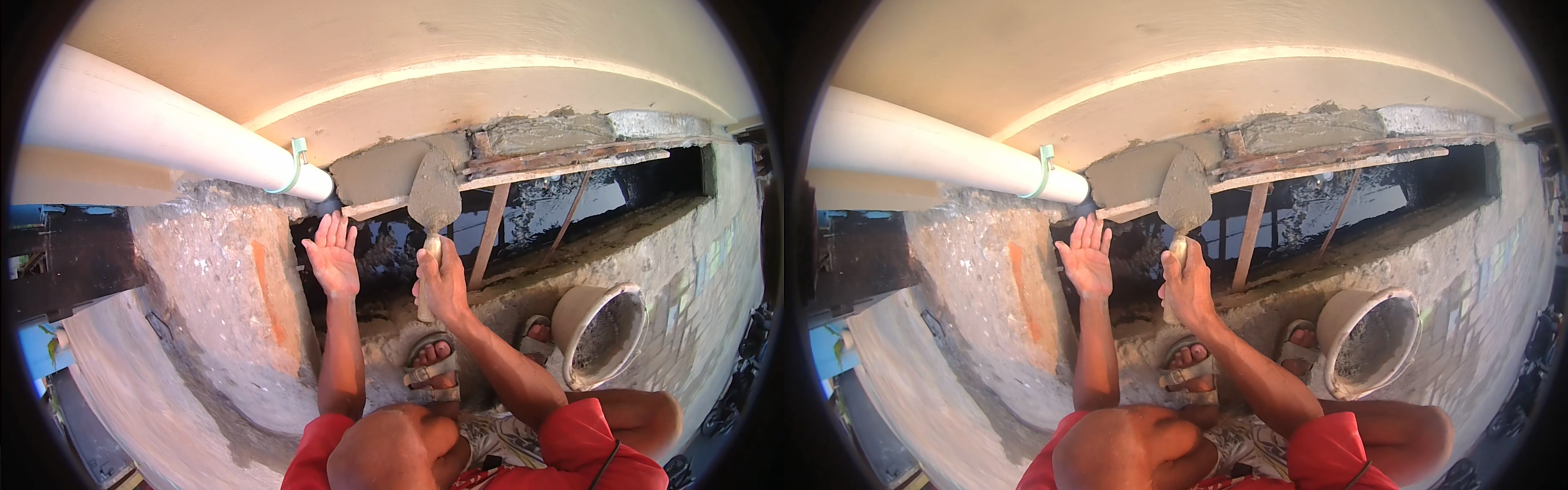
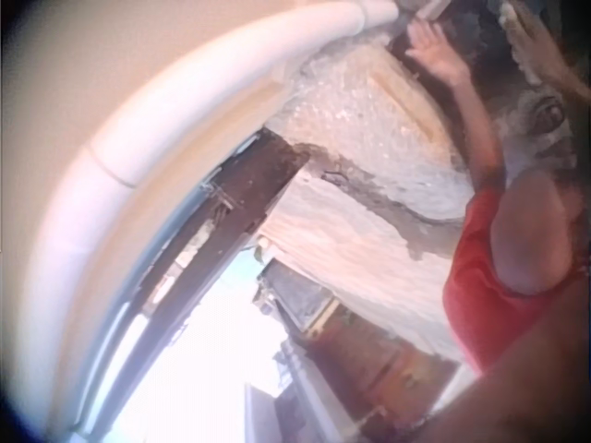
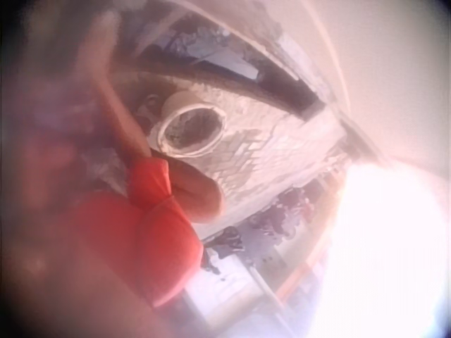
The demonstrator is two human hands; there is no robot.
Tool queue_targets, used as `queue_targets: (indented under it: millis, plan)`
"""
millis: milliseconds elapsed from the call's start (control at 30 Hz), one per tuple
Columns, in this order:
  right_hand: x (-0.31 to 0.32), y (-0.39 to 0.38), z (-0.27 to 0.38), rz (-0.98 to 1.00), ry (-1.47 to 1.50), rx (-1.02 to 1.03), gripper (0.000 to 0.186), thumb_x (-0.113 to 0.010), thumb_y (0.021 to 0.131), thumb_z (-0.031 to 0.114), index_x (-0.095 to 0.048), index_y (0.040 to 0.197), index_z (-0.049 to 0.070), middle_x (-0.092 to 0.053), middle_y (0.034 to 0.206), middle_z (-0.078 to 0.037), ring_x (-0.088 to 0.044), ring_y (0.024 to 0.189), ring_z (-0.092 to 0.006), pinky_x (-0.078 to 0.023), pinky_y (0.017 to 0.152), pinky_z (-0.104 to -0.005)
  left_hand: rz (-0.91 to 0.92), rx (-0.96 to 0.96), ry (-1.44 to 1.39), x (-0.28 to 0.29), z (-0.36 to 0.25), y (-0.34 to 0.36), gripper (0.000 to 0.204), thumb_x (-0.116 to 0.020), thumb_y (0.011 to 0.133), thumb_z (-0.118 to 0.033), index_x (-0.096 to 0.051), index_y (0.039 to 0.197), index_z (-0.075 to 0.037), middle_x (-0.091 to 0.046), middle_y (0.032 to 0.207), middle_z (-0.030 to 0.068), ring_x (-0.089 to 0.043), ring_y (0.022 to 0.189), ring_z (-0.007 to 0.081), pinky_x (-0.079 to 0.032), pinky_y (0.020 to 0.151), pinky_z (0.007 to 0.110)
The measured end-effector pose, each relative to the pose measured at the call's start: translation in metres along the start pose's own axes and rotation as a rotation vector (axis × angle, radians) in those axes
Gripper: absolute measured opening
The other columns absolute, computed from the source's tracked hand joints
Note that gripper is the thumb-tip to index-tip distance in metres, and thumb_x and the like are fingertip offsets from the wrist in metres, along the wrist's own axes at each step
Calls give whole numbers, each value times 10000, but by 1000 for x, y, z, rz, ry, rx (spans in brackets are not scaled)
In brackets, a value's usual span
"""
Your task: The person applies wet cement to a horizontal wall opening using a trowel and a bucket. They repeatedly scoop cement from the bucket and spread it along the top edge of the opening, smoothing the surface with the trowel.
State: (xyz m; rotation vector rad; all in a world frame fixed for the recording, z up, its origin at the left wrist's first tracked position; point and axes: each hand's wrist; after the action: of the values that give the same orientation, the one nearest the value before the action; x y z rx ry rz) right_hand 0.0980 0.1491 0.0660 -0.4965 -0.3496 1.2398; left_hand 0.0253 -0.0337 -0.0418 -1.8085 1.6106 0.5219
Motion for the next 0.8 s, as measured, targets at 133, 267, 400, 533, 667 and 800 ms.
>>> queue_targets:
  millis: [133,267,400,533,667,800]
  plan:
    - [-16,28,-2,-99,98,36,344,-492,1003,291,-435,1120,-27,-532,764,-89,-571,495,-150,-491,420,-310,6,-1,41,-2,0,0,725,-309,1016,-604,-434,1433,-24,-403,1512,190,-385,1401,315,-335,1139,466]
    - [-30,40,12,-175,247,-2,230,-497,999,261,-420,1043,49,-493,757,-67,-533,481,-145,-469,381,-307,-2,-24,60,-3,-1,-2,714,-320,1014,-604,-452,1421,-32,-429,1494,180,-411,1384,297,-356,1124,458]
    - [-44,48,30,-227,417,-70,216,-492,998,261,-411,1040,65,-501,805,-87,-545,513,-167,-473,386,-323,10,-24,25,-1,0,-1,705,-329,1014,-601,-466,1410,-35,-443,1485,170,-417,1382,273,-365,1117,454]
    - [-48,46,34,-240,480,-125,191,-489,1002,259,-415,1023,84,-508,826,-90,-552,532,-173,-480,396,-331,14,-12,3,-1,0,-1,701,-333,1016,-595,-464,1410,-30,-450,1480,168,-421,1380,270,-368,1115,453]
    - [-47,26,25,-224,479,-166,186,-491,1005,266,-420,1021,95,-510,810,-78,-549,522,-171,-484,398,-330,-4,-9,10,-4,-1,-2,696,-331,1020,-584,-454,1417,-25,-429,1494,178,-399,1394,289,-353,1125,456]
    - [-42,-7,9,-201,446,-186,193,-487,1011,278,-419,1028,98,-508,794,-60,-550,521,-161,-485,401,-318,1,-7,9,-5,-1,-3,692,-321,1025,-574,-446,1423,-21,-404,1511,188,-372,1411,304,-320,1145,471]
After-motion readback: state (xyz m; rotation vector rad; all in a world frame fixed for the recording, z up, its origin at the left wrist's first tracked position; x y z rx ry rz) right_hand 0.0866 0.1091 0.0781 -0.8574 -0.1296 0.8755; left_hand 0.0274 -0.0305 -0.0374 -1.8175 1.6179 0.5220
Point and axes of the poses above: each hand's wrist, its own y-axis towards the middle knuckle, its own x-axis out of the back of the hand, z = x × y
